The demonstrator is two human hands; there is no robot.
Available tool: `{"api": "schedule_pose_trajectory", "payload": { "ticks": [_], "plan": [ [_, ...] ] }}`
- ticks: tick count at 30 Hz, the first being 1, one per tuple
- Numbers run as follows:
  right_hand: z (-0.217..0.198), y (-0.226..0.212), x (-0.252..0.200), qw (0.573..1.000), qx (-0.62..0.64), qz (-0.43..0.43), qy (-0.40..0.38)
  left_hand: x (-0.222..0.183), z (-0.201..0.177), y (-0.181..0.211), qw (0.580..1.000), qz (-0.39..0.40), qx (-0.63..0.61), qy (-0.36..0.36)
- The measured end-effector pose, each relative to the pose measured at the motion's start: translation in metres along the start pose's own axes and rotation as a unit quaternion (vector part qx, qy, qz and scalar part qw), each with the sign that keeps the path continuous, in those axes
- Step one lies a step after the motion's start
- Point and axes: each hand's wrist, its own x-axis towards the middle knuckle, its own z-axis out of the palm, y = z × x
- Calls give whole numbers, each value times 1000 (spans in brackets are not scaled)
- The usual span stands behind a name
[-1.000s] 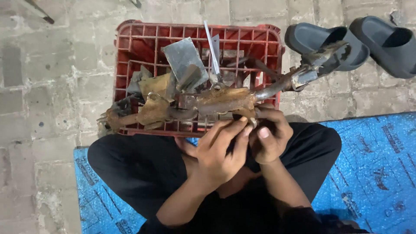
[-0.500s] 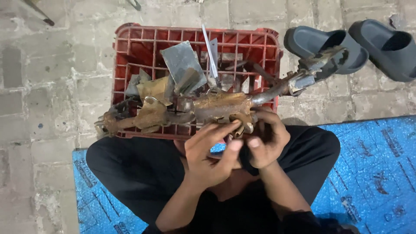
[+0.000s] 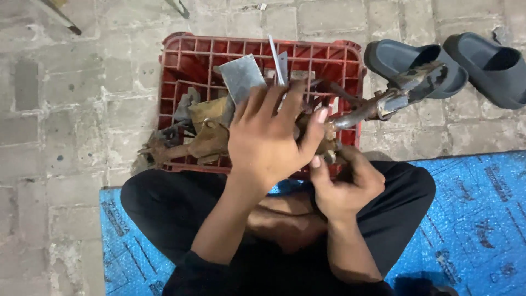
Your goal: A person sits on the floor and uses pliers to refine and clean a rusty metal assembly held over a plastic crate.
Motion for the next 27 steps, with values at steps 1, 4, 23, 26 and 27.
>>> {"api": "schedule_pose_trajectory", "payload": {
  "ticks": [1, 4, 23, 26, 27],
  "plan": [
    [2, -4, -2, 1000, 7, 23, 11, 0, -3, 2, 999, -27, 0, -19],
    [1, -16, -2, 999, 21, 39, 15, 1, -5, 4, 997, -66, -3, -36],
    [-2, -2, -3, 999, 15, 46, 0, 6, -8, 8, 993, -104, -33, -36],
    [1, -6, -5, 997, 53, 58, 7, 6, -8, 7, 993, -102, -41, -39],
    [1, -7, -6, 997, 54, 59, 5, 6, -8, 6, 993, -104, -40, -40]
  ]
}}
